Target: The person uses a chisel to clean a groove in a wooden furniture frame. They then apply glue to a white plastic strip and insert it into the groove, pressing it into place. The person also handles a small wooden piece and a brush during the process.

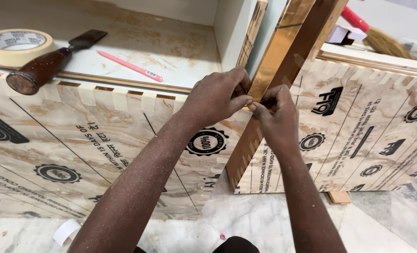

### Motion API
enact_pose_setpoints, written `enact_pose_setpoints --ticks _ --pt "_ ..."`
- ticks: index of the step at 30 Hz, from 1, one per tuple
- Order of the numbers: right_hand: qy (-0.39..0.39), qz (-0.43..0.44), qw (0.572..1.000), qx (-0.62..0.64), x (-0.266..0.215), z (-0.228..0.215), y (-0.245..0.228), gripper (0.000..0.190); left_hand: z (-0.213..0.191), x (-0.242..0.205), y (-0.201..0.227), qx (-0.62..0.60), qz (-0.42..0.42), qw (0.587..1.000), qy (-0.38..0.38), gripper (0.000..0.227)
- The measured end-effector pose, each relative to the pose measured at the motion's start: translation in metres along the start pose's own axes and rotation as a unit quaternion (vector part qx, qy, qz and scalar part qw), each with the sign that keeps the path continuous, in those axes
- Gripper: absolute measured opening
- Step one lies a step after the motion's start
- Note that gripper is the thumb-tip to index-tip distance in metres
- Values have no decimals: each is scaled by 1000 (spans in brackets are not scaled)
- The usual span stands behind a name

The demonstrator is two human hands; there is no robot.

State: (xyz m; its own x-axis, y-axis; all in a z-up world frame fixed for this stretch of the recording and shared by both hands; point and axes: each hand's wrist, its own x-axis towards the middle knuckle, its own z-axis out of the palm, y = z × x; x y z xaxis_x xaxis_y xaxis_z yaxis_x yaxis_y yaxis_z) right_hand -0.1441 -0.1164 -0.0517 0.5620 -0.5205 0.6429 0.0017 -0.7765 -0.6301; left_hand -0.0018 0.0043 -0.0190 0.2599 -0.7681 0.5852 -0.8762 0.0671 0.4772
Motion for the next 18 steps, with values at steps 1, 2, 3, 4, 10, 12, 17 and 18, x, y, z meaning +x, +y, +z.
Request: enact_pose_setpoints --ticks 1,2,3,4,10,12,17,18 --pt "-21 19 999 16 2 -3 0 28 1 -1 -2 3 9 1000 -2 27" --pt "-38 38 998 30 4 -6 1 28 3 -3 -3 5 18 1000 -5 28" --pt "-55 56 996 45 6 -9 1 27 5 -3 -5 21 9 1000 -17 30" --pt "-72 75 993 58 8 -10 2 27 7 -3 -6 37 0 999 -29 31" --pt "-80 24 995 53 8 -9 5 29 10 -3 -8 65 7 997 -26 38" --pt "-74 19 995 58 6 -8 6 28 11 -4 -8 64 9 998 -21 40" --pt "-67 -15 997 30 2 -8 12 32 11 -3 -7 55 4 998 -23 46" --pt "-73 -25 996 45 1 -9 14 32 10 -4 -7 27 -1 999 -29 39"
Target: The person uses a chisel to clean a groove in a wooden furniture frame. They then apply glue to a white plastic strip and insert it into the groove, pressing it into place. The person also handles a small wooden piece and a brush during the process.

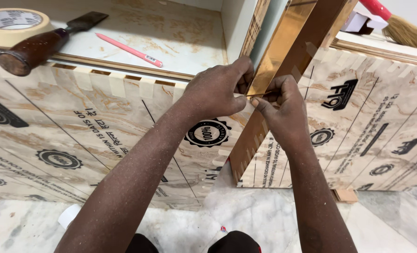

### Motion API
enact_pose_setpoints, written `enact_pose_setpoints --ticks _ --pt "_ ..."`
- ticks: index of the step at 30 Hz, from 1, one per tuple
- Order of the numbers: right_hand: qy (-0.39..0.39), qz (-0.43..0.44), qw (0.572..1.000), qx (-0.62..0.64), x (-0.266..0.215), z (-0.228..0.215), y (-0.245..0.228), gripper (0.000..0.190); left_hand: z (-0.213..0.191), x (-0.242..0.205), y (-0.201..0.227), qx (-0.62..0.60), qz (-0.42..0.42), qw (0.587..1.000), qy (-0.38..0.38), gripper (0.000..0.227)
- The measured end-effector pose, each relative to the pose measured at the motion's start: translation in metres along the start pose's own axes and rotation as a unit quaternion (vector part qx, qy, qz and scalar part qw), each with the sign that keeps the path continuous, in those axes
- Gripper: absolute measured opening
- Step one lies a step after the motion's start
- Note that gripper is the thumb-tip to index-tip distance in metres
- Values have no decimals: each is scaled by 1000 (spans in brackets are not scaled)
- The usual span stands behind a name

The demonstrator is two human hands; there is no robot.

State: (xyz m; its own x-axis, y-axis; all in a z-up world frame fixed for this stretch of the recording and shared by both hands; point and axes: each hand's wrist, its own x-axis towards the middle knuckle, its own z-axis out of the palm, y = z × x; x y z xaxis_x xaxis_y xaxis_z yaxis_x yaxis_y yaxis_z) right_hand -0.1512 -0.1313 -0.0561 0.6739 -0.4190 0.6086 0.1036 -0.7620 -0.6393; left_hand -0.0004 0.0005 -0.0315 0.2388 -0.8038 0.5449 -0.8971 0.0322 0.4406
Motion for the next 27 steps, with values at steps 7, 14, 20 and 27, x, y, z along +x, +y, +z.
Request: enact_pose_setpoints --ticks 7,14,20,27 --pt "68 -49 979 185 -6 8 19 13 -7 0 11 -89 -52 994 21 17" --pt "126 -63 972 189 -14 21 22 11 -9 6 3 -134 -32 990 -6 15" --pt "136 -54 977 156 -12 23 19 17 -10 12 4 -142 -59 988 -20 16" --pt "138 -48 982 118 -12 24 14 17 -17 21 2 -95 -67 992 -58 14"
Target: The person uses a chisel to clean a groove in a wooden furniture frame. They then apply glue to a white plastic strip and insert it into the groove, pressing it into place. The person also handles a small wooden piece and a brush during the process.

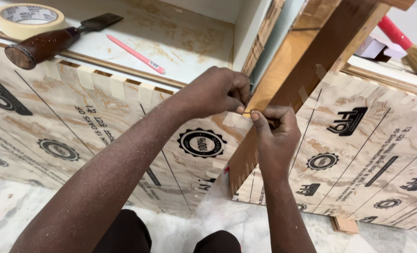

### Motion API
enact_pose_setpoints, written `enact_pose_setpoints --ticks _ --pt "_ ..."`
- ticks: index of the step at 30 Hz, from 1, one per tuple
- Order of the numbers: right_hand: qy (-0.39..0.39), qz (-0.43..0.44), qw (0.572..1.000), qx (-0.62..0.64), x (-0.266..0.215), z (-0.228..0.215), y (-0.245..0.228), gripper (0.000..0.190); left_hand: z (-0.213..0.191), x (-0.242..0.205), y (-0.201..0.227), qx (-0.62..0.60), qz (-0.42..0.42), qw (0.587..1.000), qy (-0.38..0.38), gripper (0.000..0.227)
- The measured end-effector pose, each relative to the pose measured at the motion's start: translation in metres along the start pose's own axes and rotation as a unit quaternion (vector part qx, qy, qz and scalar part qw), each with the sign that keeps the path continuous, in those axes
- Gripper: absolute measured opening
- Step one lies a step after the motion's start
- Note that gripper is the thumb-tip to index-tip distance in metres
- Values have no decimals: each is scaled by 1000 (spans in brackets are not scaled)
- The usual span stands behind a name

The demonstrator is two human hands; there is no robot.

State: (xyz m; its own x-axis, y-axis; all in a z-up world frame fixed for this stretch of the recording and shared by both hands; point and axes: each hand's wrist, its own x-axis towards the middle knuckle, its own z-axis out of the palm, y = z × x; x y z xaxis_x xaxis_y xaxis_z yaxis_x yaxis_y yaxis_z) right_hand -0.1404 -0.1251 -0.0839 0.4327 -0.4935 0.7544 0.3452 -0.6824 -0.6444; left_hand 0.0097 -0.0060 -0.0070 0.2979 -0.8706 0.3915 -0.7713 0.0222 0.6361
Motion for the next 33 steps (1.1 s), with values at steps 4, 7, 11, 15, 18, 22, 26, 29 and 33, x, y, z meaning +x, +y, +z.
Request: enact_pose_setpoints --ticks 4,7,11,15,18,22,26,29,33 --pt "10 38 998 56 -1 7 0 15 -9 8 -7 -36 21 998 -52 12" --pt "12 47 998 44 -2 7 3 15 -18 16 -12 -30 43 995 -87 12" --pt "29 76 996 33 -2 9 5 15 -28 18 -19 -34 70 990 -121 12" --pt "48 100 992 54 -3 16 0 14 -33 21 -19 -8 75 990 -122 15" --pt "60 115 990 49 -2 20 -3 14 -35 21 -21 24 75 990 -118 14" --pt "57 113 992 24 -3 20 -3 14 -34 22 -25 33 93 988 -120 15" --pt "56 109 992 17 -2 19 -2 14 -32 23 -29 30 107 986 -122 15" --pt "61 113 992 17 -2 19 -2 14 -31 23 -32 38 137 984 -107 14" --pt "71 119 990 25 -3 19 1 13 -31 25 -33 36 136 984 -113 12"
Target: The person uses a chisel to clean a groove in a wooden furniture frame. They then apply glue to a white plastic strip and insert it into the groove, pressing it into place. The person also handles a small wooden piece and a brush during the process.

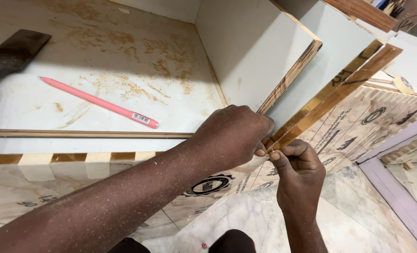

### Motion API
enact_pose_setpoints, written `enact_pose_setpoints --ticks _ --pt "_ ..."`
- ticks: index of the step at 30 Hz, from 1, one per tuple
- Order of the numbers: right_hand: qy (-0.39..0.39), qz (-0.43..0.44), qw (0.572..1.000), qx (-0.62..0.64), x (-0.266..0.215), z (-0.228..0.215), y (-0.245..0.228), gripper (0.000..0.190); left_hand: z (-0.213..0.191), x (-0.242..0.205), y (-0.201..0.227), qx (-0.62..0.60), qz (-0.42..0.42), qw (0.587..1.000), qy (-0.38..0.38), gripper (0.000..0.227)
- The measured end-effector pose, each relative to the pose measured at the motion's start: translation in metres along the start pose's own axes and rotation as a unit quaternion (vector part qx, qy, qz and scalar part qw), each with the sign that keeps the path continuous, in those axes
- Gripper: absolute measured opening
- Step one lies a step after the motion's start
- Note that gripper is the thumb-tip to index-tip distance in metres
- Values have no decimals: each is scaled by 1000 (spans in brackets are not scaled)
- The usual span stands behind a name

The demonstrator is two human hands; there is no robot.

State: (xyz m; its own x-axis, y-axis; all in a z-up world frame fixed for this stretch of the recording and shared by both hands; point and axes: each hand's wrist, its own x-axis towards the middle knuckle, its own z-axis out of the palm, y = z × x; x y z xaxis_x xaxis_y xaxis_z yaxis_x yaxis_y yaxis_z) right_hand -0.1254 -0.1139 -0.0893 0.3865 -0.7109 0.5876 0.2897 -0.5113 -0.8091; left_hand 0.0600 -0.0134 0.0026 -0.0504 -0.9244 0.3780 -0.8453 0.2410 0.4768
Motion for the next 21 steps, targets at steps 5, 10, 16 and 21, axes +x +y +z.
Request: enact_pose_setpoints --ticks 5,10,16,21 --pt "-3 -17 1000 -4 -1 1 2 11 0 2 0 23 8 1000 8 13" --pt "8 -19 1000 5 -5 5 2 12 1 7 0 -26 -16 999 -24 15" --pt "-13 -34 999 -18 -4 5 -2 12 -4 0 2 -42 -19 998 -30 17" --pt "-36 -26 999 3 -2 0 -5 11 3 -6 16 3 -56 998 -15 27"
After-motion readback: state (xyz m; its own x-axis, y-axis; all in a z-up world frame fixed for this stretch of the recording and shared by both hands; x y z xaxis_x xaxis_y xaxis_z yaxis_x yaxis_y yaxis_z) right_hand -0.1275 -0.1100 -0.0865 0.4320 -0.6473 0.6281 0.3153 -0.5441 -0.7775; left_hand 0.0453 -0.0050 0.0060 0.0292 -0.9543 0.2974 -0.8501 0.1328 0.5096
